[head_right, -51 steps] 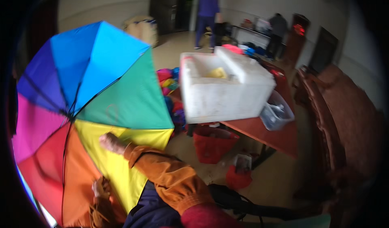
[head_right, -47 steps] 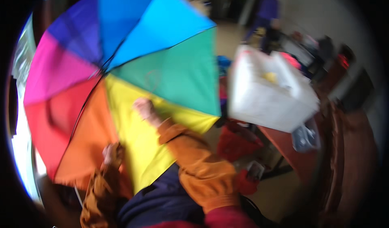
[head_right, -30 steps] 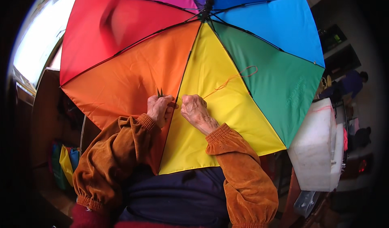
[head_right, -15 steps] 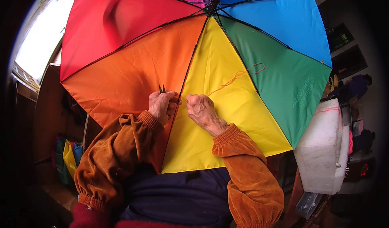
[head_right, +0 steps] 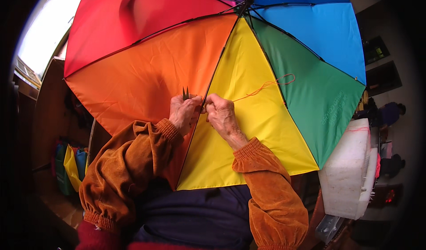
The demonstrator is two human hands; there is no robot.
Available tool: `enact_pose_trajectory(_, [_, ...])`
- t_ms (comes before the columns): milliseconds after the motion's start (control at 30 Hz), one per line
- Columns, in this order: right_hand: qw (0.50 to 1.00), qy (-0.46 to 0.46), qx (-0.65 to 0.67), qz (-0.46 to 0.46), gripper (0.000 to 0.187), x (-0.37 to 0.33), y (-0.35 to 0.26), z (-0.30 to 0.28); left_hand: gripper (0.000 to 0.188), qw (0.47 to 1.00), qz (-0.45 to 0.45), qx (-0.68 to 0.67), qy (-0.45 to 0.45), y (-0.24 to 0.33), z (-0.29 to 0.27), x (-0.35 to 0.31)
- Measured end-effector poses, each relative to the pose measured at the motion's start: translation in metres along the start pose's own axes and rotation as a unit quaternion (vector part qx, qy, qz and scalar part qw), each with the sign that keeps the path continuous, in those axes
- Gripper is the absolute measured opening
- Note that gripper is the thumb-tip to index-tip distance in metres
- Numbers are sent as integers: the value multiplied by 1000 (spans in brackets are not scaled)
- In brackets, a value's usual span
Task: Repairing the fabric of a multi-colored umbrella using a needle and thread.
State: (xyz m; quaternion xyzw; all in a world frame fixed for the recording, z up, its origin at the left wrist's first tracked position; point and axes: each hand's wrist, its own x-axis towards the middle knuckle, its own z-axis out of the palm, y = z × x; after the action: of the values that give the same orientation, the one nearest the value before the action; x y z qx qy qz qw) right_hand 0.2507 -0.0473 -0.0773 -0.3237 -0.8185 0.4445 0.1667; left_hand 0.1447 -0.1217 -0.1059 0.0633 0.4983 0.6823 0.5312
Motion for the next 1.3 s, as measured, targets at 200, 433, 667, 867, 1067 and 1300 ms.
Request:
enact_pose_trajectory(200, [995, 36, 13, 90, 26, 6, -21, 1, 16, 994, 39, 35, 96, 1, 6, 3])
enact_pose_trajectory(433, [998, 29, -9, 48, 33, 14, -1, 2, 14, 986, 37, -113, 115, -1, 10, -9])
enact_pose_trajectory(667, [977, -4, 141, 161, 36, 12, -16, 5, 13, 986, 29, -138, 88, -10, 4, -6])
enact_pose_trajectory(867, [976, -8, 139, 170, 29, 12, -9, 7, 12, 984, 6, -151, 94, -5, 3, -9])
enact_pose_trajectory(1067, [969, -35, 164, 181, 29, 13, -15, 4, 11, 989, 8, -119, 87, -3, 1, -9])
enact_pose_trajectory(1300, [997, 6, -20, 79, 12, 11, -9, -18, 13, 995, -8, -69, 75, -3, 3, -3])
